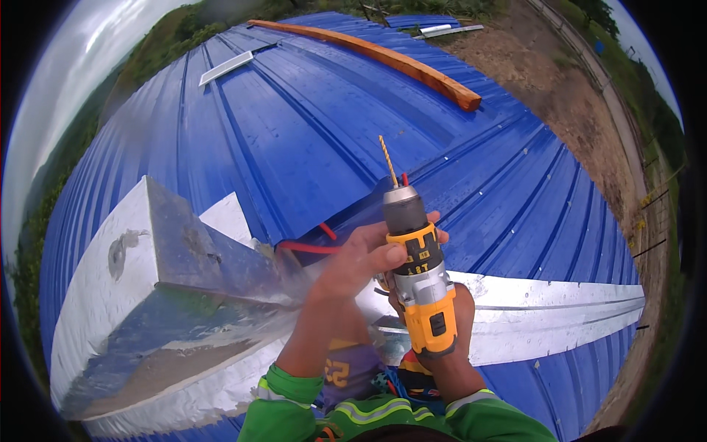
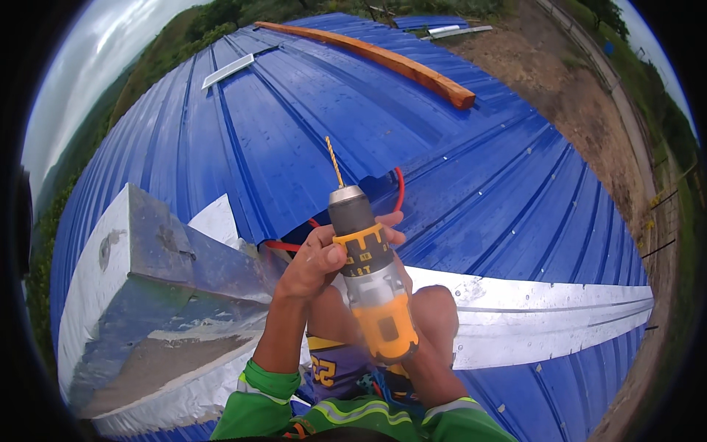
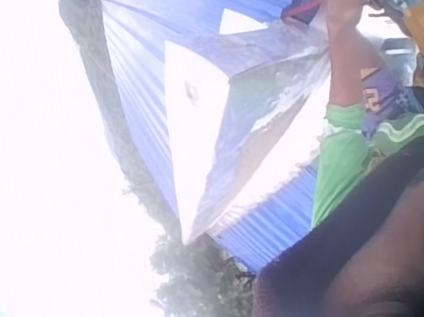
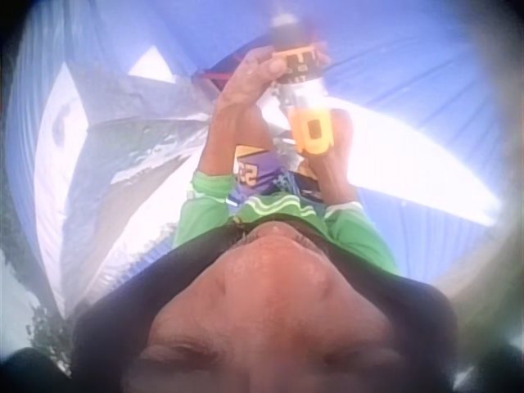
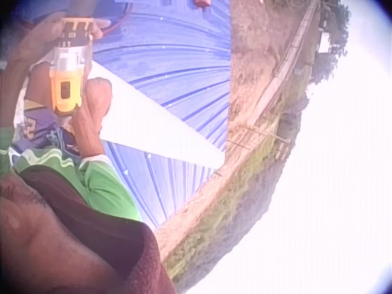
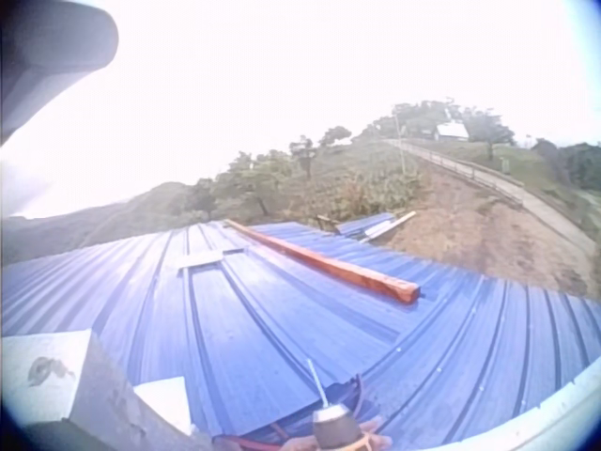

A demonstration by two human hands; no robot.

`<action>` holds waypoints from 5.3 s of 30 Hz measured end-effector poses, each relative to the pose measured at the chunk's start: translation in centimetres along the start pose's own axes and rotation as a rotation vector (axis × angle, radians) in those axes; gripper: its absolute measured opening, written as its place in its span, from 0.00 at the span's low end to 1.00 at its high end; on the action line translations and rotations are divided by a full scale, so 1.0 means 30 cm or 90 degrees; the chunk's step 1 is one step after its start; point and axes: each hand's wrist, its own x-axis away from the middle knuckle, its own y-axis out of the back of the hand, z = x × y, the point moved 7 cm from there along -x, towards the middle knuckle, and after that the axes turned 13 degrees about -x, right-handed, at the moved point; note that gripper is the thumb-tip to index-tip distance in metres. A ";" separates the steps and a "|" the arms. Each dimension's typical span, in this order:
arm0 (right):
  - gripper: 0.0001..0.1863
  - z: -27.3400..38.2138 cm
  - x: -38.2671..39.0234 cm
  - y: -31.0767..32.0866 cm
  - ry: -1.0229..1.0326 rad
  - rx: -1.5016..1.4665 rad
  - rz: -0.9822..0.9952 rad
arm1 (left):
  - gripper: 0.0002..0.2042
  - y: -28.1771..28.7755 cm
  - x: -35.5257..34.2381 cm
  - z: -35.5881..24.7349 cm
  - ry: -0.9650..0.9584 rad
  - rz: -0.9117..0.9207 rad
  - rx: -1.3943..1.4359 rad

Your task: The person installs metal flashing on a corrugated roof by drilling holes with a power drill and then securing it using a rivet tool.

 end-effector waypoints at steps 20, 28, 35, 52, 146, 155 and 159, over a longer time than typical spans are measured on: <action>0.20 -0.021 -0.026 -0.012 -0.019 -0.008 0.022 | 0.36 0.013 -0.012 0.020 -0.023 0.002 0.019; 0.21 -0.022 -0.020 -0.011 -0.025 -0.009 0.026 | 0.36 0.003 -0.018 0.033 -0.018 -0.004 -0.015; 0.22 -0.011 -0.030 -0.020 -0.023 -0.006 0.029 | 0.37 -0.003 -0.017 0.025 -0.026 -0.002 -0.011; 0.23 -0.041 -0.082 -0.073 -0.040 0.019 0.042 | 0.37 0.018 0.003 0.033 -0.039 -0.004 -0.001; 0.17 -0.937 -0.271 0.576 -0.576 0.784 0.143 | 0.58 0.691 0.362 1.696 0.530 -0.250 -0.965; 0.17 -0.933 -0.282 0.568 -0.623 0.779 0.154 | 0.58 0.708 0.356 1.696 0.551 -0.223 -0.961; 0.18 -0.938 -0.263 0.580 -0.584 0.732 0.129 | 0.58 0.699 0.365 1.704 0.555 -0.220 -0.960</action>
